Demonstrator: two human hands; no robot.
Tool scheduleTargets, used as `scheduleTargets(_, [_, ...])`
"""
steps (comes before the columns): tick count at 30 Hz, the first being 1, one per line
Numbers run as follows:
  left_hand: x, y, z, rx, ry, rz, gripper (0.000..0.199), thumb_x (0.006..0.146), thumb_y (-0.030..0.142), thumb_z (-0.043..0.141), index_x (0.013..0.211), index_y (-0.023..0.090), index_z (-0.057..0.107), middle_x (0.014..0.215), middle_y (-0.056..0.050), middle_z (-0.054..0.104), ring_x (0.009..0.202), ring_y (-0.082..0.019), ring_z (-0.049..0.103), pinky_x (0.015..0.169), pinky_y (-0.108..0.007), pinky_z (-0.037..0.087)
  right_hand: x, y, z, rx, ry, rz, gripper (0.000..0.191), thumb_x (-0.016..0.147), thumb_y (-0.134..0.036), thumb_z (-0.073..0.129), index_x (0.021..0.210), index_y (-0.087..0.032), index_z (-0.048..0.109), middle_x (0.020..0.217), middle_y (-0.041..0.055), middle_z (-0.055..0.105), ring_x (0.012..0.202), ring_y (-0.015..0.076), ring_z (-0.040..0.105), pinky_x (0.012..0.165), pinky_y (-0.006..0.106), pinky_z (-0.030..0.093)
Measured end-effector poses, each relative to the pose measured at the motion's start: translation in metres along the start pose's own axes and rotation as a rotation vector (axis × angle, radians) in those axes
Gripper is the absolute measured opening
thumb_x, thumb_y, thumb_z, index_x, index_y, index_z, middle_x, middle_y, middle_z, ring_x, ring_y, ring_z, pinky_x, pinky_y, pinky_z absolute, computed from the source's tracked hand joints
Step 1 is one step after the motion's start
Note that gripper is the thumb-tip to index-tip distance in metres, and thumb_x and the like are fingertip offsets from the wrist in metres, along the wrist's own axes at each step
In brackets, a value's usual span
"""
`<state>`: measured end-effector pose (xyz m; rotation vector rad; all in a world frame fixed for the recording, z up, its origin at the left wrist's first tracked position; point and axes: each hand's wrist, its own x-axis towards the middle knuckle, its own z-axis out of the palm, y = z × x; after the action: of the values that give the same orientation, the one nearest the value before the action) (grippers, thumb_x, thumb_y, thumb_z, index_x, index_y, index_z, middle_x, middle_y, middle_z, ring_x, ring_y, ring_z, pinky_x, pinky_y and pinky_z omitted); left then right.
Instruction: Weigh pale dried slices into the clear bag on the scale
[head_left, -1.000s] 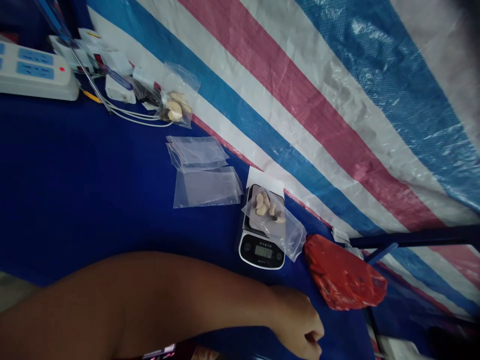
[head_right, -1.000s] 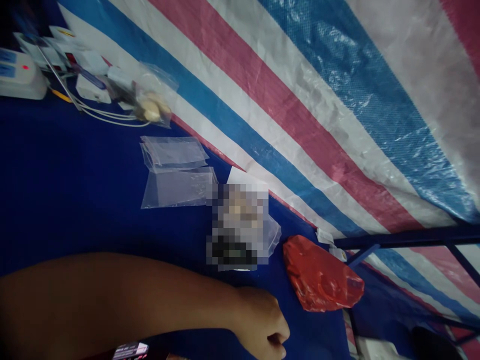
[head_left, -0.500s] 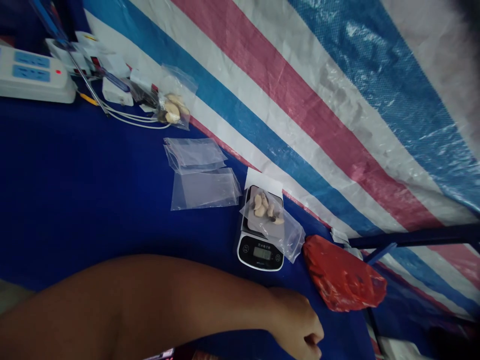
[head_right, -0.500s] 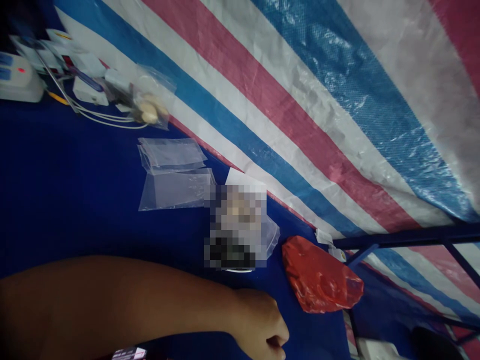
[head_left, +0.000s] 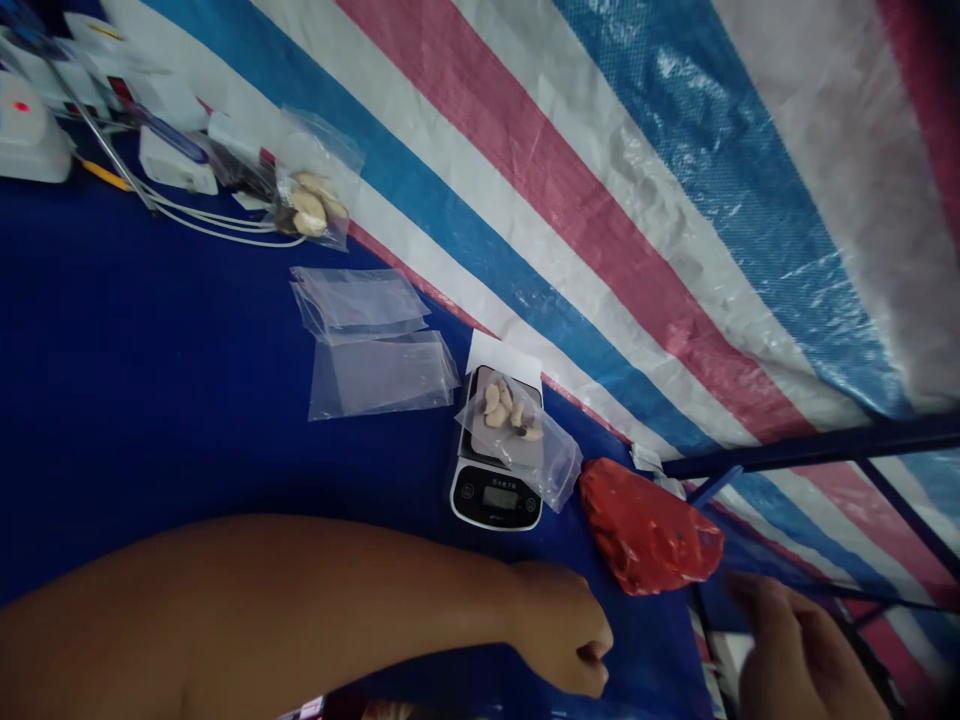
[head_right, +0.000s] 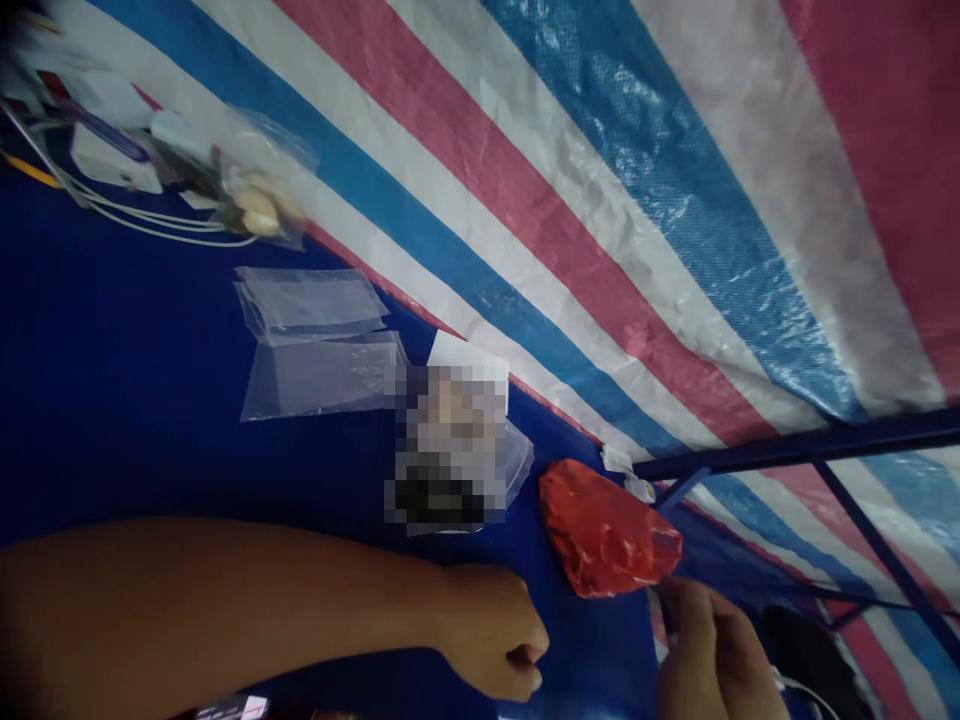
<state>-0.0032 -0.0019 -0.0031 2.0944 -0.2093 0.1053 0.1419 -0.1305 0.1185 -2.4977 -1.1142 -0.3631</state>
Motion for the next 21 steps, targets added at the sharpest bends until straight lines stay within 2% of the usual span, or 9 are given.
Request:
scheduleTargets(3, [-0.003,0.002,-0.001,0.014,0.023,0.000,0.028,0.079,0.036,0.057,0.058,0.021,0.046,0.056,0.004,0.047,0.053,-0.013,0.038,0.053,-0.029,0.034,0.038,0.033,0.015,-0.156,-0.070,0.175,0.050,0.080,-0.059,0.050,0.095,-0.022,0.080,0.093,0.0143,0.079,0.089,0.0401,0.072,0.070,0.045,0.054])
scheduleTargets(5, [-0.003,0.002,-0.001,0.016,0.044,-0.016,0.026,0.078,0.035,0.058,0.059,0.021,0.046,0.056,0.005,0.047,0.054,-0.013,0.039,0.053,-0.028,0.034,0.056,0.052,0.031,-0.100,-0.207,0.161,0.046,0.073,-0.055,0.054,0.092,-0.022,0.080,0.090,0.0127,0.078,0.095,0.0403,0.072,0.078,0.046,0.054])
scheduleTargets(7, [-0.003,0.002,0.000,0.023,0.048,-0.024,0.025,0.077,0.033,0.059,0.059,0.021,0.047,0.056,0.005,0.047,0.054,-0.012,0.040,0.053,-0.028,0.034,0.065,0.062,0.047,0.110,-0.246,0.152,0.042,0.069,-0.050,0.058,0.091,-0.021,0.080,0.089,0.0110,0.078,0.097,0.0372,0.072,0.082,0.043,0.054])
scheduleTargets(10, [-0.002,0.002,0.001,0.035,0.046,-0.035,0.024,0.077,0.034,0.059,0.060,0.021,0.048,0.057,0.005,0.049,0.054,-0.012,0.041,0.053,-0.028,0.032,0.072,0.060,0.061,0.520,-0.348,0.203,0.046,0.071,-0.046,0.068,0.109,-0.021,0.077,0.102,0.0078,0.078,0.094,0.0317,0.073,0.082,0.039,0.056])
scheduleTargets(13, [-0.002,0.003,0.001,0.039,0.026,-0.044,0.024,0.078,0.036,0.059,0.061,0.022,0.049,0.057,0.005,0.050,0.054,-0.013,0.042,0.052,-0.028,0.033,0.084,0.046,0.067,0.679,-0.418,0.191,0.053,0.071,-0.044,0.076,0.120,-0.023,0.073,0.113,0.0067,0.076,0.100,0.0296,0.072,0.088,0.038,0.056])
scheduleTargets(15, [-0.001,0.002,0.001,0.038,0.018,-0.043,0.024,0.078,0.037,0.059,0.062,0.022,0.048,0.057,0.005,0.049,0.055,-0.013,0.042,0.053,-0.028,0.034,0.092,0.036,0.066,0.612,-0.386,0.103,0.050,0.072,-0.049,0.074,0.115,-0.022,0.075,0.116,0.0085,0.075,0.109,0.0309,0.070,0.095,0.040,0.053])
scheduleTargets(17, [0.000,0.001,0.000,0.035,0.021,-0.038,0.025,0.078,0.037,0.058,0.061,0.022,0.047,0.058,0.005,0.049,0.055,-0.013,0.042,0.053,-0.029,0.035,0.090,0.027,0.059,0.399,-0.333,0.020,0.047,0.073,-0.055,0.067,0.103,-0.020,0.078,0.108,0.0117,0.077,0.109,0.0351,0.069,0.096,0.044,0.052])
scheduleTargets(19, [0.001,-0.001,0.000,0.046,0.003,-0.028,0.027,0.078,0.038,0.058,0.060,0.022,0.046,0.057,0.004,0.049,0.055,-0.014,0.042,0.053,-0.029,0.036,0.073,0.018,0.044,0.127,-0.281,-0.010,0.044,0.070,-0.058,0.063,0.089,-0.022,0.079,0.094,0.0130,0.078,0.100,0.0394,0.071,0.087,0.046,0.054])
scheduleTargets(21, [0.003,-0.003,-0.001,0.056,-0.036,-0.013,0.029,0.080,0.039,0.056,0.058,0.022,0.046,0.057,0.004,0.049,0.055,-0.015,0.043,0.053,-0.029,0.036,0.046,0.005,0.027,-0.021,-0.290,0.014,0.040,0.069,-0.061,0.061,0.082,-0.027,0.078,0.085,0.0102,0.077,0.088,0.0380,0.073,0.073,0.042,0.055])
